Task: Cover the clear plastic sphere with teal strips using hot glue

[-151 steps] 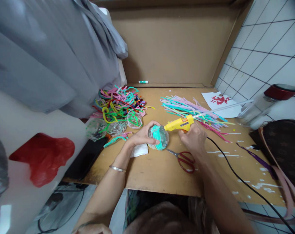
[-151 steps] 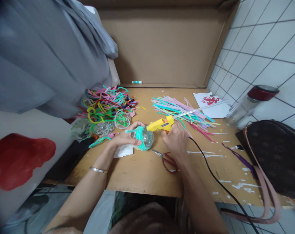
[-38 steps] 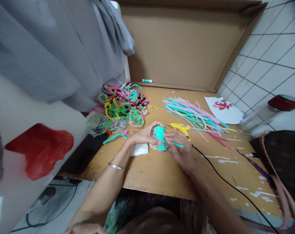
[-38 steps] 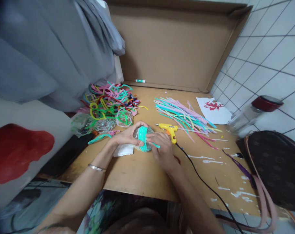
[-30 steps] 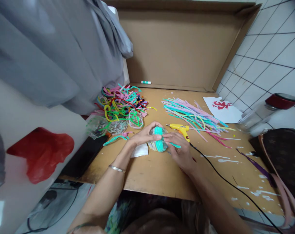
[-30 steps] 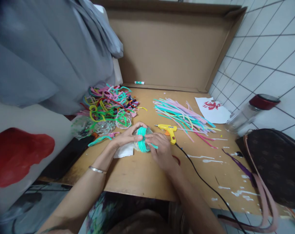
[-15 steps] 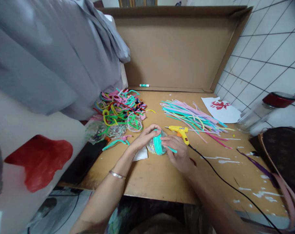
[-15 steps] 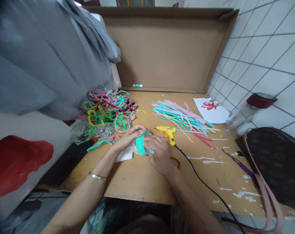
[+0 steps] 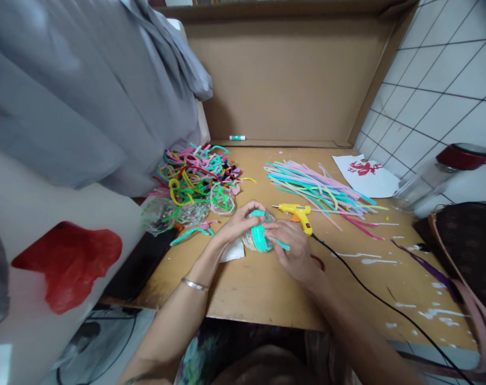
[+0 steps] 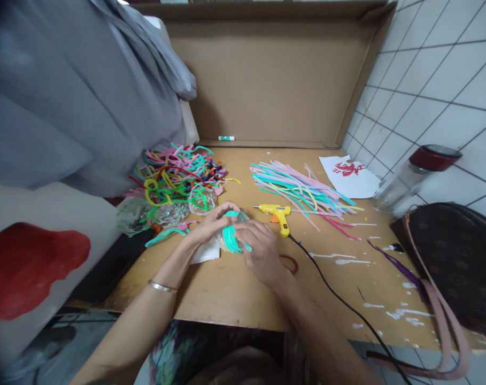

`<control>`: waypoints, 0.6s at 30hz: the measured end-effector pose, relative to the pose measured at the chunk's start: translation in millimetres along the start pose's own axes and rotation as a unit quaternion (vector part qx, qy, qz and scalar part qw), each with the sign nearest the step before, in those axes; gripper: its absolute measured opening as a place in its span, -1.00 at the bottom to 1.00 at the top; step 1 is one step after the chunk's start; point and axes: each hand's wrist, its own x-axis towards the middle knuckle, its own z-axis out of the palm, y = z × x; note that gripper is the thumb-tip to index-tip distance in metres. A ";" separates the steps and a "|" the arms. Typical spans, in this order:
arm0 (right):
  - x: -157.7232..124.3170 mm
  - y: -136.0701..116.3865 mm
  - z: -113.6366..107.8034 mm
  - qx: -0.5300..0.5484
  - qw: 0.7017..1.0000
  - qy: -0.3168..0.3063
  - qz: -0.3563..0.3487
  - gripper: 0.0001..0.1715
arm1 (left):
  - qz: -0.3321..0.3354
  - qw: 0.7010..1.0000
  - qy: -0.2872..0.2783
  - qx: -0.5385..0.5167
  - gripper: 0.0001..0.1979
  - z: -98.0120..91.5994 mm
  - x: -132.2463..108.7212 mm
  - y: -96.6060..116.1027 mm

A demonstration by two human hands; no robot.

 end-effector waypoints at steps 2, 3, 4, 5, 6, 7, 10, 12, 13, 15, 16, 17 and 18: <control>-0.2 0.0 0.1 0.000 1.000 0.002 0.002 -0.75 | 0.008 1.000 -0.013 0.009 -0.69 -1.3 -1.0 0.9; -0.6 0.4 0.2 0.001 1.000 0.001 0.004 -0.74 | 0.010 1.000 -0.018 0.014 -0.68 -2.1 -1.6 1.1; -1.0 1.0 0.4 0.003 1.000 -0.002 0.008 -0.74 | 0.010 1.000 -0.023 0.019 -0.67 -3.2 -2.1 1.1; -1.5 1.7 0.5 0.004 1.000 -0.004 0.012 -0.74 | 0.008 0.999 -0.029 0.022 -0.66 -4.3 -2.6 0.9; -1.9 2.4 0.4 0.005 1.000 -0.005 0.014 -0.73 | 0.005 0.999 -0.037 0.024 -0.65 -5.6 -3.1 0.5; -2.2 3.2 0.3 0.005 1.000 -0.006 0.016 -0.73 | 0.004 0.999 -0.046 0.025 -0.64 -6.9 -3.5 -0.1; -2.6 5.2 -0.7 0.002 1.000 -0.004 0.016 -0.73 | 0.011 0.997 -0.073 0.018 -0.60 -9.8 -4.6 -2.3; -2.6 6.2 -1.5 0.002 1.000 0.000 0.017 -0.74 | 0.022 0.997 -0.077 0.009 -0.58 -10.4 -5.0 -3.7; -2.6 6.5 -1.8 0.004 1.000 0.003 0.020 -0.74 | 0.025 0.997 -0.075 0.006 -0.57 -10.1 -5.1 -4.3; -2.7 7.1 -2.3 0.009 1.000 0.007 0.023 -0.76 | 0.029 0.997 -0.071 0.009 -0.56 -9.1 -5.2 -5.5; -2.8 7.3 -2.5 0.011 1.000 0.008 0.024 -0.77 | 0.031 0.997 -0.068 0.016 -0.56 -8.4 -5.3 -6.2; -2.9 7.5 -2.6 0.012 1.000 0.010 0.024 -0.78 | 0.037 0.997 -0.063 0.022 -0.55 -7.7 -5.3 -6.9; -3.0 7.8 -2.6 0.013 1.000 0.011 0.026 -0.79 | 0.044 0.997 -0.058 0.028 -0.55 -7.1 -5.2 -7.7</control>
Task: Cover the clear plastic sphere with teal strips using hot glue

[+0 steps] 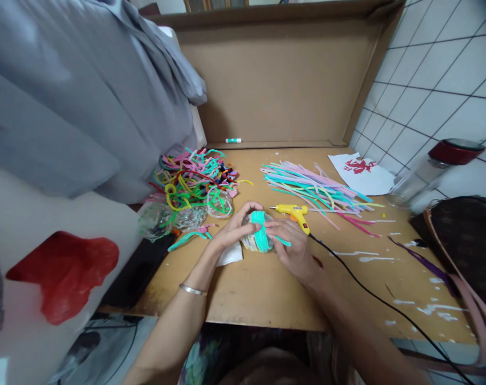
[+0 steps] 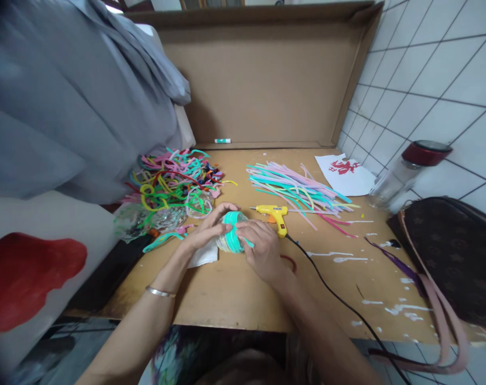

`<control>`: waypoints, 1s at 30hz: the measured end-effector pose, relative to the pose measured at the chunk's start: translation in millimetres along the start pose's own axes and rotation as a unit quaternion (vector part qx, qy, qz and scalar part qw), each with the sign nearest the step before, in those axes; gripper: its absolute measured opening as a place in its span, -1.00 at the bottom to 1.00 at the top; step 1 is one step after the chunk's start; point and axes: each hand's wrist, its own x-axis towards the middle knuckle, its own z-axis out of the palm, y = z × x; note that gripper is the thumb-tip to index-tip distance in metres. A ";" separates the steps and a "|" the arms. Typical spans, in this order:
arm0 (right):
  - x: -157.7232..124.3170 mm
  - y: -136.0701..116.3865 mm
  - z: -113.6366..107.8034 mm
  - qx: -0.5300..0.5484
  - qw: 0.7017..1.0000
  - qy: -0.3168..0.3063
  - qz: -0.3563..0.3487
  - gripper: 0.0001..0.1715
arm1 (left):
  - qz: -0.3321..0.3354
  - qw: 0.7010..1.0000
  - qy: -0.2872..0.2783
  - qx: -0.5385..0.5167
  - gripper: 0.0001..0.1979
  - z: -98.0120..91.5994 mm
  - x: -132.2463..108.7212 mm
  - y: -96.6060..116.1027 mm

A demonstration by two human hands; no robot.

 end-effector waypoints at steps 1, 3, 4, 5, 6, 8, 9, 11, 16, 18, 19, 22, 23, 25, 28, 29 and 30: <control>-0.1 0.3 0.1 0.001 1.000 0.001 0.002 -0.80 | 0.008 1.000 0.006 0.005 -0.55 0.5 0.1 -0.9; -0.1 1.0 0.4 0.000 1.000 0.004 0.006 -0.81 | 0.025 1.000 0.016 0.008 -0.57 1.1 0.4 -2.7; -0.1 1.5 0.7 -0.002 1.000 0.006 0.007 -0.81 | 0.033 0.999 0.020 0.009 -0.58 1.1 0.5 -3.5; -0.1 1.9 1.0 -0.003 1.000 0.006 0.006 -0.81 | 0.040 0.999 0.022 0.012 -0.59 1.0 0.7 -4.2; -0.1 2.3 1.2 -0.005 1.000 0.007 0.005 -0.81 | 0.046 0.998 0.024 0.017 -0.60 0.8 0.8 -4.8; 0.0 2.8 1.4 -0.006 1.000 0.007 0.005 -0.81 | 0.055 0.998 0.027 0.030 -0.62 0.4 0.9 -5.5; 0.0 2.9 1.3 -0.006 1.000 0.007 0.006 -0.81 | 0.058 0.997 0.028 0.036 -0.63 0.2 0.9 -5.5; 0.1 2.6 1.0 -0.008 1.000 0.008 0.007 -0.81 | 0.062 0.997 0.027 0.043 -0.64 -0.1 0.7 -5.3; -0.5 3.3 1.4 -0.008 1.000 0.005 0.018 -0.81 | 0.080 0.995 0.015 0.065 -0.69 0.5 -0.2 -1.2; -1.3 5.2 2.4 -0.001 1.000 0.008 0.023 -0.81 | 0.082 0.993 0.009 0.080 -0.69 1.0 -1.0 1.8; -1.8 6.2 2.9 0.002 1.000 0.009 0.026 -0.81 | 0.080 0.993 0.008 0.091 -0.69 1.3 -1.6 3.4; -3.1 8.7 4.1 0.010 0.999 0.007 0.045 -0.79 | 0.068 0.988 0.017 0.135 -0.66 2.6 -4.1 6.9; -3.4 9.2 4.3 0.012 0.999 0.007 0.052 -0.78 | 0.063 0.986 0.022 0.150 -0.65 3.2 -4.9 7.6; -3.5 9.5 4.7 0.017 0.998 0.012 0.063 -0.78 | 0.056 0.983 0.026 0.171 -0.64 4.4 -6.2 8.6; -2.8 9.0 4.9 0.024 0.997 0.022 0.068 -0.79 | 0.061 0.982 0.014 0.178 -0.64 5.8 -6.5 10.3; -2.5 8.8 5.0 0.026 0.997 0.024 0.069 -0.79 | 0.065 0.982 0.007 0.177 -0.65 6.0 -6.1 11.1; -2.2 8.6 5.1 0.028 0.997 0.025 0.069 -0.79 | 0.070 0.982 0.000 0.176 -0.66 6.1 -5.7 12.1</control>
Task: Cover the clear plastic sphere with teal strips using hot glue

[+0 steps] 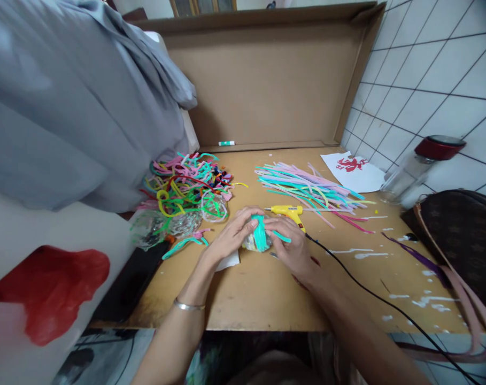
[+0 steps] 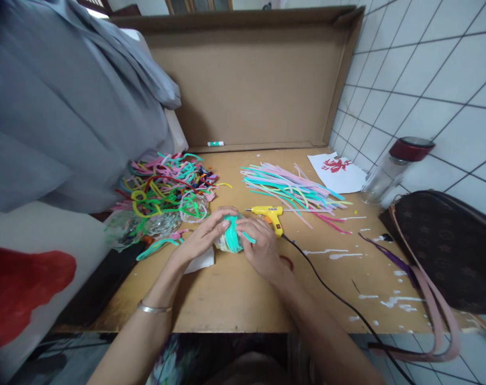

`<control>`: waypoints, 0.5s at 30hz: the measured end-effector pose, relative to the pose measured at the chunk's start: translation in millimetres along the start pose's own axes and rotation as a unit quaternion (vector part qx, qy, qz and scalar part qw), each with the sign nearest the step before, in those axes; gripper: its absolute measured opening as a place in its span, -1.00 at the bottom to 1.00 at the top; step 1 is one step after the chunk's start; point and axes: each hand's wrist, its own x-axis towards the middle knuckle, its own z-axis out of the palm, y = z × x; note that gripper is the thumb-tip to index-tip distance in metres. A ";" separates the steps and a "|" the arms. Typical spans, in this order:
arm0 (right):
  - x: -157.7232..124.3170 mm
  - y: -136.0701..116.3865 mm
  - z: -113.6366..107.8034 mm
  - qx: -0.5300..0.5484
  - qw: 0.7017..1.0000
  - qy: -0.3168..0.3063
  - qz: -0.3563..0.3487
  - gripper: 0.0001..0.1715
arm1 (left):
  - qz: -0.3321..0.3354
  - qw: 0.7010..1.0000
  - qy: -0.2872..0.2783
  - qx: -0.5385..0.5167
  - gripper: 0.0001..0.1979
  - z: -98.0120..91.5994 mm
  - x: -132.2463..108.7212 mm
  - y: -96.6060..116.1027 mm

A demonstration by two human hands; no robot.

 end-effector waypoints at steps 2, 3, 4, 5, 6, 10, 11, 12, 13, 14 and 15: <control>0.3 -0.2 0.2 0.001 1.000 0.001 0.000 -0.80 | 0.012 1.000 -0.011 -0.001 -0.66 -0.7 1.1 1.5; 0.4 -0.2 0.3 0.000 1.000 0.001 -0.001 -0.80 | 0.016 1.000 -0.015 -0.001 -0.66 -1.1 1.5 1.9; 0.5 -0.3 0.3 0.000 1.000 0.001 -0.001 -0.80 | 0.021 1.000 -0.019 0.000 -0.64 -1.3 1.8 1.9; 0.5 -0.6 0.3 0.000 1.000 0.001 0.000 -0.80 | 0.027 0.999 -0.021 0.002 -0.61 -1.3 2.1 1.4; 0.6 -0.9 0.2 0.000 1.000 0.002 0.002 -0.80 | 0.034 0.999 -0.021 0.006 -0.55 -1.2 2.4 0.4; 1.4 -3.2 -0.3 0.003 1.000 -0.004 0.020 -0.81 | 0.063 0.997 -0.015 0.046 -0.22 0.8 4.0 -6.5; 1.6 -3.8 -0.6 0.004 1.000 -0.006 0.024 -0.81 | 0.065 0.996 -0.014 0.056 -0.19 1.6 4.4 -7.9; 1.9 -4.5 -1.0 0.005 1.000 -0.009 0.027 -0.82 | 0.066 0.996 -0.012 0.064 -0.18 2.3 4.8 -8.9; 2.1 -5.1 -1.4 0.007 0.999 -0.011 0.029 -0.82 | 0.066 0.995 -0.009 0.070 -0.18 3.1 5.1 -9.4; 2.3 -5.5 -1.8 0.009 0.999 -0.013 0.031 -0.83 | 0.066 0.995 -0.006 0.075 -0.19 3.9 5.3 -9.4; 2.4 -5.8 -2.2 0.011 0.999 -0.014 0.032 -0.83 | 0.064 0.995 -0.001 0.078 -0.21 4.7 5.4 -9.0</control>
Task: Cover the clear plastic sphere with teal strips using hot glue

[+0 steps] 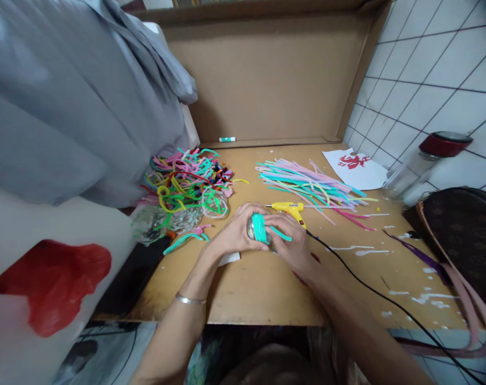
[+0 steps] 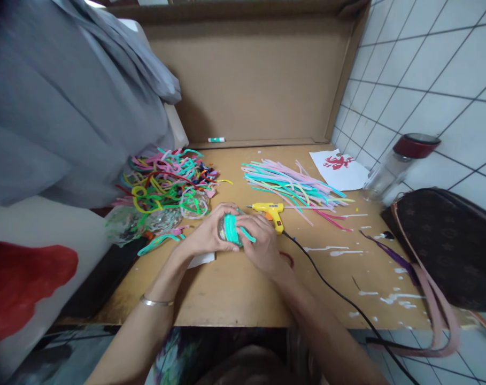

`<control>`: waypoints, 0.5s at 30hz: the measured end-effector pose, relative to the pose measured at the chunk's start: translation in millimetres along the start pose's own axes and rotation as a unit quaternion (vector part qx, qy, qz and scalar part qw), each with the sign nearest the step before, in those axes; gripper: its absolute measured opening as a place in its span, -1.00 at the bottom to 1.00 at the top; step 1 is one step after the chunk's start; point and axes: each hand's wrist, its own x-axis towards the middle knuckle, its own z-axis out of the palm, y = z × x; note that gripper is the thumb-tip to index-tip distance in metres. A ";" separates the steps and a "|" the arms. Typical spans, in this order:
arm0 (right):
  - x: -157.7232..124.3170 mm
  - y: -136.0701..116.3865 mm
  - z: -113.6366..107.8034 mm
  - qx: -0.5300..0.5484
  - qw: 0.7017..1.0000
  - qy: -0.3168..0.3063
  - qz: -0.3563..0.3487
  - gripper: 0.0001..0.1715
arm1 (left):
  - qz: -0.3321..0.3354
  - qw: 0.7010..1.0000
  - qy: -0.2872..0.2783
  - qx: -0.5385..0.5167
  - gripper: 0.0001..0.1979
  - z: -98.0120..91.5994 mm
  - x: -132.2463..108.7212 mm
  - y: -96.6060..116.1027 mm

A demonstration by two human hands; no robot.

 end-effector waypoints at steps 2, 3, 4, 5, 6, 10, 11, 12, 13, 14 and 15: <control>0.2 0.2 -0.5 0.001 1.000 -0.005 0.006 -0.84 | -0.007 1.000 0.011 -0.001 -0.28 1.1 0.2 1.6; 0.4 0.8 -0.5 0.001 1.000 -0.009 0.010 -0.83 | -0.013 1.000 0.019 -0.008 -0.32 1.5 0.3 2.3; 0.6 1.6 -0.4 0.002 1.000 -0.014 0.014 -0.83 | -0.021 0.999 0.024 -0.015 -0.35 1.8 0.4 2.7; 0.9 2.4 -0.1 0.004 1.000 -0.018 0.016 -0.81 | -0.030 0.999 0.030 -0.022 -0.36 1.9 0.5 2.9; 1.3 2.9 0.0 0.005 1.000 -0.020 0.018 -0.80 | -0.040 0.998 0.035 -0.029 -0.37 1.9 0.6 2.8; 0.5 -5.8 -5.4 -0.055 0.997 -0.015 0.057 -0.79 | -0.080 0.994 0.059 -0.048 -0.38 1.5 1.3 1.3; -1.8 -11.6 -9.2 -0.101 0.992 -0.034 0.074 -0.79 | -0.088 0.993 0.063 -0.050 -0.38 1.5 1.5 1.0; -5.4 -18.6 -14.2 -0.157 0.981 -0.066 0.091 -0.80 | -0.095 0.992 0.067 -0.049 -0.38 1.6 1.7 0.8; -10.5 -26.1 -20.0 -0.224 0.961 -0.120 0.108 -0.80 | -0.100 0.991 0.069 -0.047 -0.38 1.8 1.8 0.7; -17.0 -33.5 -26.4 -0.290 0.930 -0.184 0.130 -0.81 | -0.105 0.991 0.071 -0.043 -0.38 2.1 2.0 0.5; -24.4 -40.1 -33.1 -0.346 0.896 -0.231 0.156 -0.82 | -0.108 0.991 0.073 -0.039 -0.38 2.4 2.1 0.2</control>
